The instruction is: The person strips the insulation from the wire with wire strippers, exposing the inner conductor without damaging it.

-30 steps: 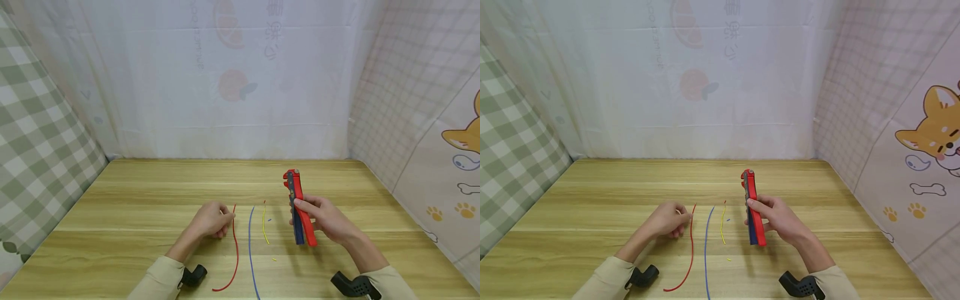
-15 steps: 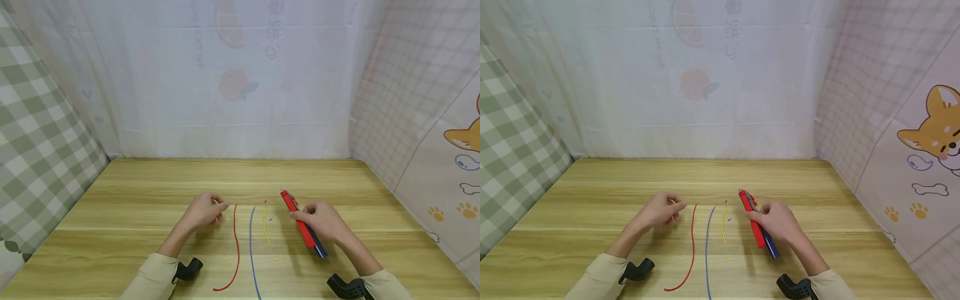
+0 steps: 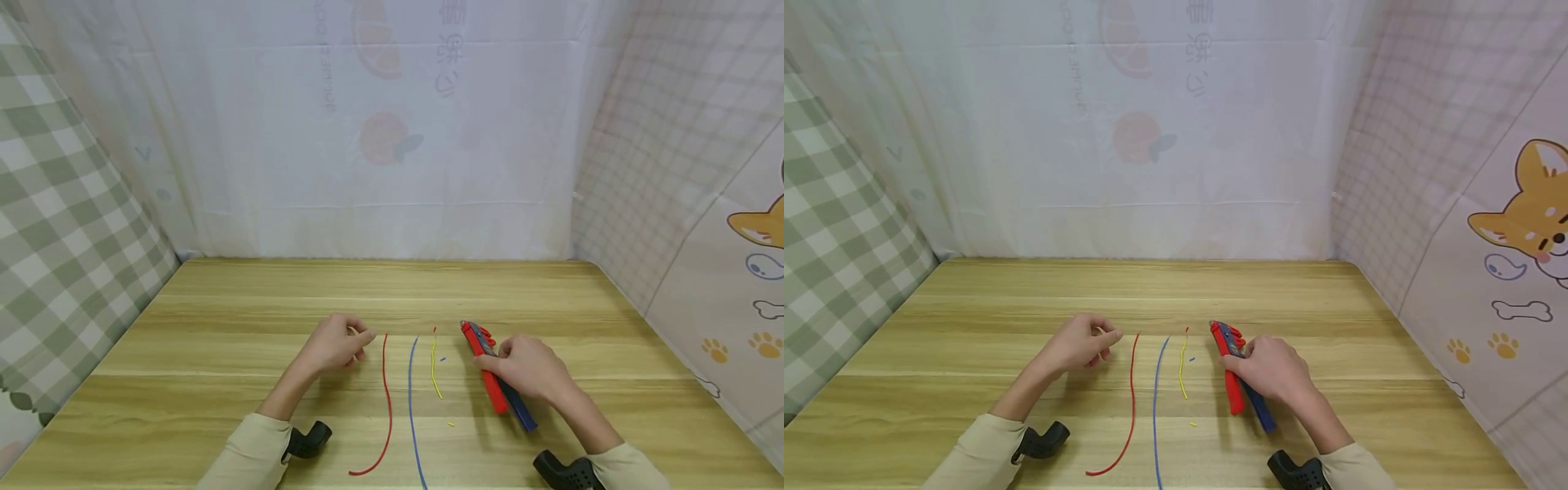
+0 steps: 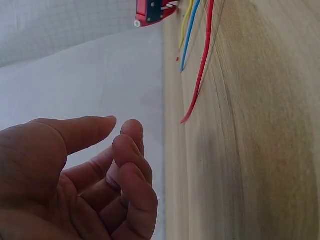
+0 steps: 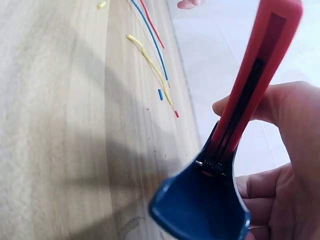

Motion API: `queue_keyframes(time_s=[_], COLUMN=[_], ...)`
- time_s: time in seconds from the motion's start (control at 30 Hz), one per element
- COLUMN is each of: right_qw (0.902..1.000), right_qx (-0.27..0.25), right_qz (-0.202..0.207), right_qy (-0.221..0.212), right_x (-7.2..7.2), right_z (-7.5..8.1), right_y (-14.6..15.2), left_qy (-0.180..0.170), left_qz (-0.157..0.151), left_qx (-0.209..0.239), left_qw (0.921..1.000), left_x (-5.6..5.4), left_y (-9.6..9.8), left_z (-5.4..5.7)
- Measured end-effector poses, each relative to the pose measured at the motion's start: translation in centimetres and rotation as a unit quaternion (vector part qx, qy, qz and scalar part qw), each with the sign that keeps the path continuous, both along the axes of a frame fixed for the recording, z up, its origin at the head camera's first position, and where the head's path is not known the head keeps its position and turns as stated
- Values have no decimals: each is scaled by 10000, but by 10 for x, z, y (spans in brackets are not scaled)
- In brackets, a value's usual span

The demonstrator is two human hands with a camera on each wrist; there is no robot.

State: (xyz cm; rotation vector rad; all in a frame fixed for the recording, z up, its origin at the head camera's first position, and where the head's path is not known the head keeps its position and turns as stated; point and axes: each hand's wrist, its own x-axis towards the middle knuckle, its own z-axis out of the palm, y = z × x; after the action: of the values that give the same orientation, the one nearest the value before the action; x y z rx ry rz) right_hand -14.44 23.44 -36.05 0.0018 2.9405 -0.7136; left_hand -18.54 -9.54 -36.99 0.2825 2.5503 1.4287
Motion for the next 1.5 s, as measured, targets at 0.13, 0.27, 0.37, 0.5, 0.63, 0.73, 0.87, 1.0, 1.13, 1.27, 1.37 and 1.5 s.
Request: queue_keyframes(time_s=[0.13,0.27,0.37,0.5,0.63,0.73,0.87,1.0,1.13,1.27,1.37,1.5], right_qw=[9995,9982,9970,9956,9941,9933,9928,9928,9923,9921,9917,9917], right_qx=[303,605,761,922,1058,1124,1162,1152,1174,1180,1214,1042], right_qz=[-37,-37,-103,-187,-203,-210,-216,-215,-251,-252,-269,-385], right_qy=[-23,-20,-40,-29,106,175,195,232,308,340,330,639], right_x=[0,-1,-1,0,1,1,1,1,0,0,1,3], right_z=[-2,-4,-5,-7,-12,-14,-17,-19,-21,-23,-19,-5], right_y=[-1,-1,-2,-3,-4,-4,-4,-6,-8,-8,-6,-3], left_qy=[10,-22,-57,-60,-12,-8,30,87,128,146,173,554], left_qz=[-53,-38,-14,13,35,78,118,113,105,117,114,202], left_qx=[-22,-67,-105,-160,-213,-243,-278,-304,-326,-368,-432,-695], left_qw=[10000,10000,9999,9999,9998,9997,9995,9994,9993,9991,9989,9958], left_x=[0,1,1,1,2,1,1,0,-1,-1,0,2], left_y=[0,0,0,1,3,5,7,8,8,8,7,4], left_z=[-1,-1,-1,0,0,1,1,1,1,0,1,10])
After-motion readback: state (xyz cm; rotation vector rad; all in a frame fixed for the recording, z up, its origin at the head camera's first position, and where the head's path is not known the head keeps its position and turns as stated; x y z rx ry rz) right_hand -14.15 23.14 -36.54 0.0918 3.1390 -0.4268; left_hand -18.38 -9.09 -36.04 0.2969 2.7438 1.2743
